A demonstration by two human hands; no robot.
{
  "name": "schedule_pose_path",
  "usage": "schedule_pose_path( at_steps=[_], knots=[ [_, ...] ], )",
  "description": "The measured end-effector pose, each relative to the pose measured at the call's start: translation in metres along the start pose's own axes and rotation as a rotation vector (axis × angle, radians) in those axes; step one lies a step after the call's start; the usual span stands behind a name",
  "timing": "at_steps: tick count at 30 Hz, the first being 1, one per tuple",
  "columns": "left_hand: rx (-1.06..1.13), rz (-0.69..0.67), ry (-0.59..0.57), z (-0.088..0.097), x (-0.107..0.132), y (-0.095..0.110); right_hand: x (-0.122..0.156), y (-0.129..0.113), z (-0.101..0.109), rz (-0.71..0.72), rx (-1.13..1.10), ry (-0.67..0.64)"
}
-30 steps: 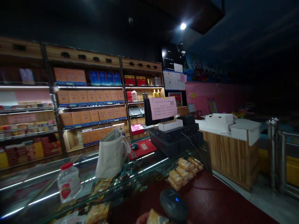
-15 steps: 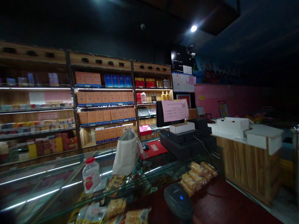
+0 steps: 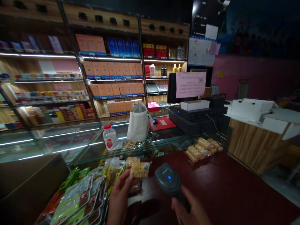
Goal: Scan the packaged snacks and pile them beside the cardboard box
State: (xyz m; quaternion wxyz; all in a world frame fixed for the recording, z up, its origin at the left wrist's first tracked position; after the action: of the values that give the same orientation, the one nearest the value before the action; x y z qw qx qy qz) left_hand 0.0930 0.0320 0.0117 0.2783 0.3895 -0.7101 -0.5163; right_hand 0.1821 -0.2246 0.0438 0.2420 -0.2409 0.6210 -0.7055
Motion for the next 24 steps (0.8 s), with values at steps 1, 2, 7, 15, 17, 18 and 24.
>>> schedule_pose_path(
  at_steps=[1, 2, 7, 15, 17, 18, 24],
  knots=[
    [0.006, -0.011, 0.000, 0.000, 0.000, 0.000, 0.000, 0.003, -0.001, 0.010, 0.021, -0.007],
    [0.012, -0.020, -0.005, -0.001, 0.000, 0.001, -0.001, 0.006, -0.002, 0.023, 0.035, 0.003],
    [-0.001, -0.034, -0.010, -0.002, 0.001, 0.004, 0.001, 0.006, -0.005, 0.070, 0.047, 0.062],
    [-0.011, -0.052, 0.003, -0.002, 0.001, 0.004, 0.009, -0.013, -0.008, 0.115, 0.121, 0.074],
    [0.000, -0.052, 0.008, -0.001, 0.001, 0.003, 0.011, -0.016, -0.006, 0.120, 0.126, 0.094],
    [0.000, -0.053, 0.008, -0.001, 0.001, 0.003, 0.011, -0.016, -0.005, 0.115, 0.122, 0.105],
    [-0.050, -0.044, -0.029, -0.003, 0.002, 0.007, 0.011, -0.005, -0.004, 0.060, 0.084, 0.060]
  ],
)
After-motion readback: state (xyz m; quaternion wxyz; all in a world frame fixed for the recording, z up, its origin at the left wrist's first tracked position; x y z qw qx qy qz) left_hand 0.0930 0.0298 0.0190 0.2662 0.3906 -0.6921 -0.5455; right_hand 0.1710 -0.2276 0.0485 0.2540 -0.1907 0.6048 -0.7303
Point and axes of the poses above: each hand's wrist, its own x-axis away from the middle knuckle, its own z-axis out of the back of the hand, y = z × x, the point moved 6 cm from there along -x, towards the middle knuckle
